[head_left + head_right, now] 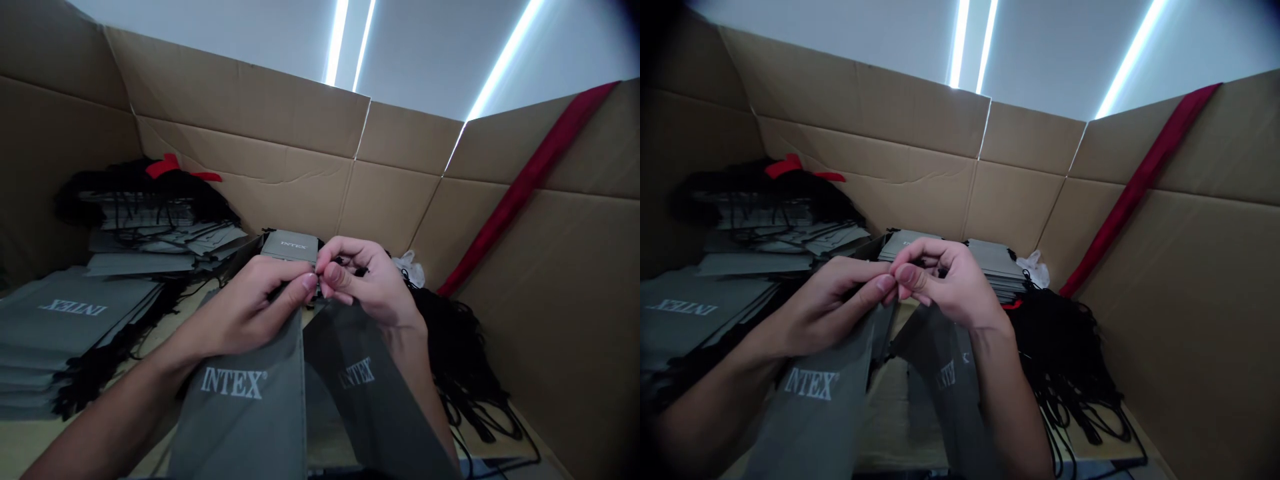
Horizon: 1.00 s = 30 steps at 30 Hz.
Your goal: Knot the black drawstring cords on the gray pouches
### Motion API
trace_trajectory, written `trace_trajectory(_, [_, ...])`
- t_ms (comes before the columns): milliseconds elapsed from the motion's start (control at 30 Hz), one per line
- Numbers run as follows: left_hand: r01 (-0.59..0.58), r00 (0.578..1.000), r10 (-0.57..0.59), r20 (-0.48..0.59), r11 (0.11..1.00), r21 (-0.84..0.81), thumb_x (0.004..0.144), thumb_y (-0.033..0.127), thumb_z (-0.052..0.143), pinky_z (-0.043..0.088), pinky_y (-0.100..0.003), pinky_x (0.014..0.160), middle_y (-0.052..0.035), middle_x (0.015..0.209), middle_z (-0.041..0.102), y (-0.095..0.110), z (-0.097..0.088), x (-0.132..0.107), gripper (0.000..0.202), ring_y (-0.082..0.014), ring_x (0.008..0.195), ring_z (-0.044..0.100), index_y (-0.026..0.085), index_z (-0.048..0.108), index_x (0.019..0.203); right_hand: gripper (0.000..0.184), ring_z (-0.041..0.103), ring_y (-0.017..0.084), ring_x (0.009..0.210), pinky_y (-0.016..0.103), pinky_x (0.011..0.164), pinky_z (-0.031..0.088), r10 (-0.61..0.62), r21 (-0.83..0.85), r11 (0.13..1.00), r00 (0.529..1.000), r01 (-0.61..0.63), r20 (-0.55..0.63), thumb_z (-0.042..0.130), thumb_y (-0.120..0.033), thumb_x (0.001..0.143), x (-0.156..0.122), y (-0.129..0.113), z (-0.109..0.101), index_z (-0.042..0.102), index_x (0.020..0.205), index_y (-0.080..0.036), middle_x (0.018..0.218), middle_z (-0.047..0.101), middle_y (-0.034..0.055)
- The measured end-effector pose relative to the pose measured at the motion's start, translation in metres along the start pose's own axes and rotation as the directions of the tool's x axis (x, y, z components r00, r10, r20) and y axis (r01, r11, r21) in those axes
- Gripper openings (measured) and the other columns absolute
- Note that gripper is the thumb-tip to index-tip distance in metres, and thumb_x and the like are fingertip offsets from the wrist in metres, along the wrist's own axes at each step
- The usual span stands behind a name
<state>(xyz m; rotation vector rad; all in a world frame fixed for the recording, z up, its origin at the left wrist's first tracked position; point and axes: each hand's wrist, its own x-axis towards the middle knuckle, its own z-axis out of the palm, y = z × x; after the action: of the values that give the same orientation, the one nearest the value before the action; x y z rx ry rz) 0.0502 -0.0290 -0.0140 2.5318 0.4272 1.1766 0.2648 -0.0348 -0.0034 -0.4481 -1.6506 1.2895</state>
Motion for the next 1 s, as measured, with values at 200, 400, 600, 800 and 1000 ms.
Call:
trace_trajectory(200, [-0.14,0.989,0.142,-0.034,0.989,0.058,0.112,0.012,0.054,0.033,-0.026,0.058,0.0066,0.069,0.043,-0.002,0.007,-0.002,0.027,-0.0099,0.06,0.035,0.019,0.064,0.088,0.053,0.031,0.002,0.041,0.017,0.04,0.02,0.171,0.164,0.971,0.984,-0.176,0.042,0.105,-0.053,0.074,0.008,0.005,-0.006,0.066,0.082,-0.018,0.057,0.063,-0.005])
trace_trajectory(400, [-0.148,0.988,0.151,0.031,0.987,-0.068,0.111,0.015,0.056,0.032,-0.025,0.055,0.0073,0.067,0.045,-0.002,0.006,-0.001,0.026,-0.0094,0.057,0.034,0.019,0.063,0.087,0.047,0.027,0.001,0.041,0.016,0.038,0.018,0.249,0.213,0.943,0.966,-0.258,0.065,0.106,-0.035,0.068,0.009,0.004,-0.008,0.064,0.078,-0.018,0.056,0.064,-0.0054])
trace_trajectory(600, [0.125,0.983,-0.112,-0.145,0.988,0.085,0.113,0.031,0.054,0.032,-0.024,0.057,0.0048,0.065,0.048,-0.023,0.005,0.008,0.041,-0.01,0.061,0.039,0.016,0.065,0.076,0.047,0.034,0.004,0.049,0.019,0.045,0.024,0.023,-0.014,1.0,0.985,-0.026,-0.17,0.094,-0.058,0.089,0.007,0.007,-0.01,0.074,0.101,-0.017,0.067,0.062,-0.0041])
trace_trajectory(800, [0.274,0.888,-0.222,-0.403,0.959,0.074,0.105,0.045,0.064,0.039,-0.024,0.061,-0.0005,0.07,0.066,-0.052,-0.014,0.013,0.042,-0.0136,0.066,0.053,0.013,0.077,0.081,0.056,0.051,0.01,0.065,0.025,0.059,0.04,-0.024,-0.601,0.79,0.973,-0.123,-0.231,0.098,-0.054,0.086,-0.005,0.002,-0.023,0.078,0.125,-0.019,0.092,0.068,-0.0005])
trace_trajectory(1000, [0.422,0.768,-0.386,-0.512,0.905,-0.049,0.097,0.04,0.068,0.048,-0.023,0.063,-0.0063,0.083,0.081,-0.055,-0.02,0.016,0.034,-0.0182,0.074,0.068,0.012,0.086,0.088,0.027,0.06,0.015,0.071,0.029,0.07,0.045,-0.301,-0.863,0.466,0.882,-0.195,-0.362,0.093,-0.034,0.09,-0.001,0.015,0.007,0.071,0.098,-0.021,0.08,0.065,-0.0036])
